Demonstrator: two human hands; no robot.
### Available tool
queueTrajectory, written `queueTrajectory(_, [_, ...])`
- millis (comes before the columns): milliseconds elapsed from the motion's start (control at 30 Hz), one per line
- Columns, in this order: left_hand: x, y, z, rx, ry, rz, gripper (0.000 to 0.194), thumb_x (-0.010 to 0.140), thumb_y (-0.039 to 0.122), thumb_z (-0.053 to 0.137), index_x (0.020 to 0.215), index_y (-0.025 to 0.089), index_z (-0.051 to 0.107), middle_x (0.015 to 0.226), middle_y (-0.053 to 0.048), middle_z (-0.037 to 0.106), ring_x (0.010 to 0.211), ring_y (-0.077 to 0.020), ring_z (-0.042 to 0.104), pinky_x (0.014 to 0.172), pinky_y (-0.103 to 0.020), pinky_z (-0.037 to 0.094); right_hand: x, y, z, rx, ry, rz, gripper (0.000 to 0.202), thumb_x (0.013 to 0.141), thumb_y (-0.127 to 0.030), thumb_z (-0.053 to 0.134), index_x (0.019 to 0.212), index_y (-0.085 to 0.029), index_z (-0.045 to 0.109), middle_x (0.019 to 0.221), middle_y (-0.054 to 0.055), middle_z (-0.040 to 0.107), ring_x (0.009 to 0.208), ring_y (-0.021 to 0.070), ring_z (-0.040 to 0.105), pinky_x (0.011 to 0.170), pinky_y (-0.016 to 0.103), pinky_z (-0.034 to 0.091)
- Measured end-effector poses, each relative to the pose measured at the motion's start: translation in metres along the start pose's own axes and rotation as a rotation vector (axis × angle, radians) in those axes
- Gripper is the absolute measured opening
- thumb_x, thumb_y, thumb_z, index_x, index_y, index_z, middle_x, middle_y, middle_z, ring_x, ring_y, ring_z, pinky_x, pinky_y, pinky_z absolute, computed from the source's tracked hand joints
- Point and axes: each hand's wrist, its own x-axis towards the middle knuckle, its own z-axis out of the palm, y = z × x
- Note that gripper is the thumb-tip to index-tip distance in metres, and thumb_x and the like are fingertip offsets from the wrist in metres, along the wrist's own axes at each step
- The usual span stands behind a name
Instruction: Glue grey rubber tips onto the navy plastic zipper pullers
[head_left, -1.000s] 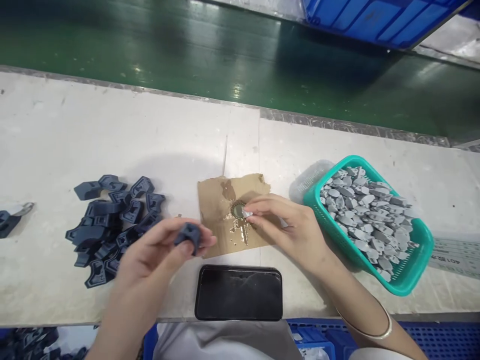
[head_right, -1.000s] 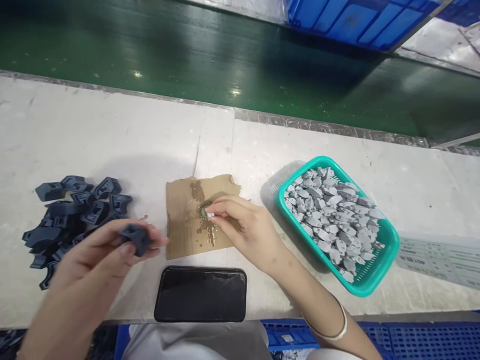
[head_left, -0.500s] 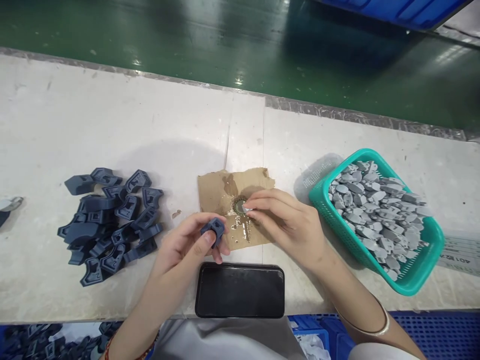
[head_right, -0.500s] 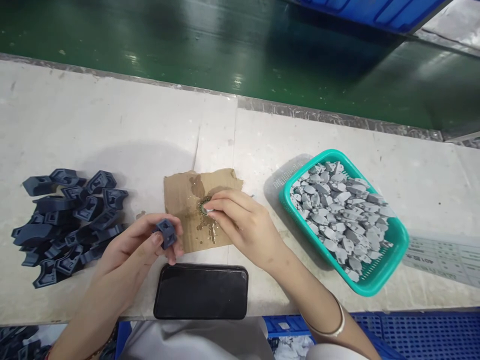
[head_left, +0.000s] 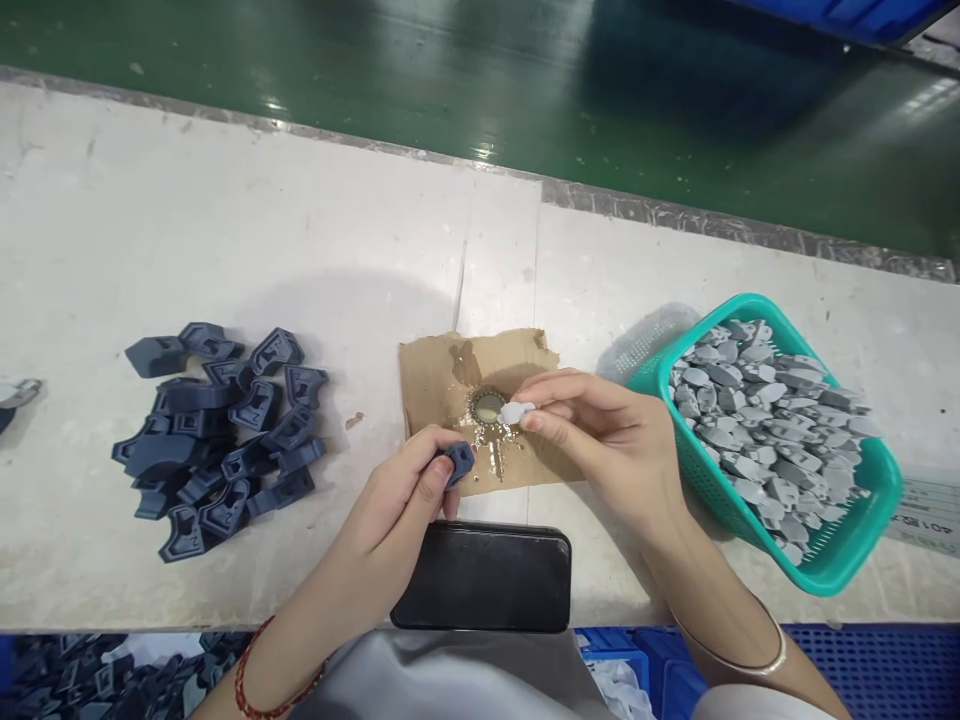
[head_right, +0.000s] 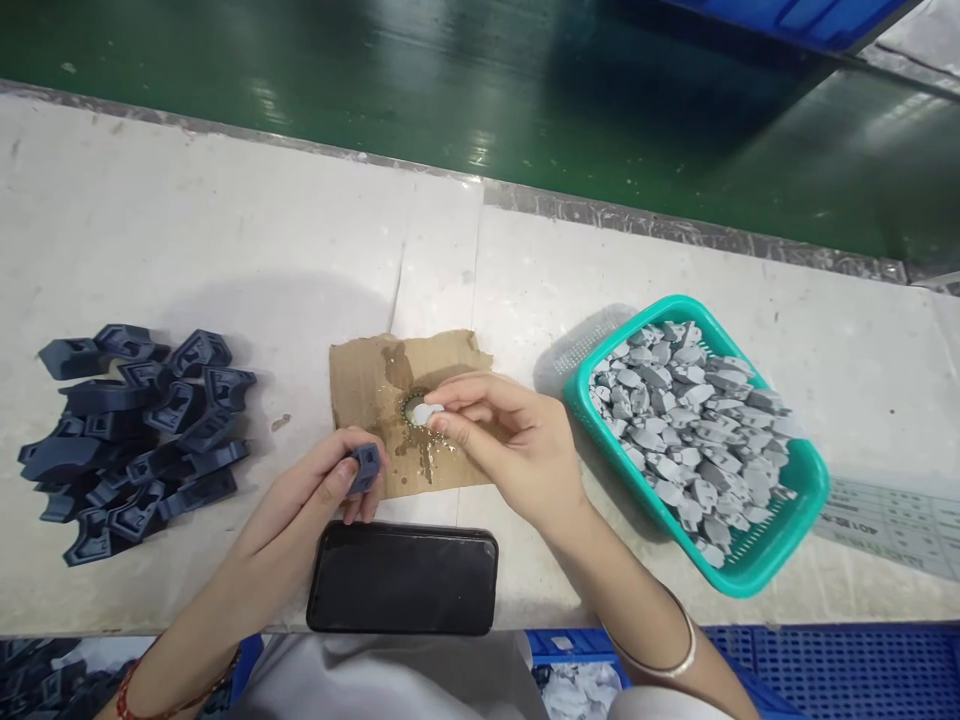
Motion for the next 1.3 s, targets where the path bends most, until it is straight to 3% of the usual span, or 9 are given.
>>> queueTrajectory(233, [0.001,-0.001,0.0,-0.013,-0.015,0.018,0.035,0.112,0.047,0.036,0.1,0.024,0.059,0.078,0.004,0.053,0.072,-0.0124,0.047,0.068,-0.028,0.037,-0.005,-0.001,0.012,0.158,-0.064,-0.017,0.022,0.084,-0.008,0.083,0.093,-0.027,0.084,0.092,0.0,0.082,0.093,0.0132,0.076,0.079,0.02,0.063])
queueTrajectory(600, [0.002,-0.002,0.002,-0.02,0.014,0.014,0.033,0.112,0.046,0.039,0.115,0.027,0.066,0.077,0.004,0.052,0.071,-0.0128,0.047,0.065,-0.028,0.035,-0.008,-0.002,0.019,0.106,-0.157,-0.066,0.02,0.087,-0.009,0.079,0.096,-0.026,0.083,0.096,0.0,0.081,0.093,0.0114,0.076,0.079,0.018,0.064])
queueTrajectory(933, [0.004,0.003,0.003,0.027,0.035,0.017,0.033,0.112,0.042,0.04,0.109,0.023,0.066,0.075,0.004,0.052,0.069,-0.0133,0.046,0.064,-0.028,0.035,-0.01,-0.004,0.02,-0.034,-0.144,-0.115,0.014,0.088,-0.011,0.079,0.093,-0.024,0.081,0.098,0.001,0.081,0.092,0.0129,0.077,0.078,0.02,0.063])
queueTrajectory(1100, [0.006,0.007,0.003,0.018,0.045,0.019,0.032,0.11,0.037,0.04,0.1,0.02,0.065,0.07,0.003,0.05,0.065,-0.0139,0.044,0.061,-0.029,0.034,-0.012,-0.006,0.025,-0.108,-0.111,-0.167,0.011,0.091,-0.013,0.077,0.092,-0.023,0.081,0.093,0.003,0.082,0.091,0.0171,0.078,0.082,0.028,0.065])
queueTrajectory(1300, [0.005,0.008,0.004,-0.028,0.024,0.023,0.034,0.11,0.04,0.04,0.101,0.021,0.066,0.072,0.003,0.05,0.066,-0.0144,0.047,0.062,-0.029,0.036,-0.012,-0.006,0.025,-0.029,-0.121,-0.097,0.006,0.089,-0.017,0.078,0.088,-0.023,0.078,0.091,0.004,0.081,0.087,0.0176,0.077,0.074,0.028,0.064])
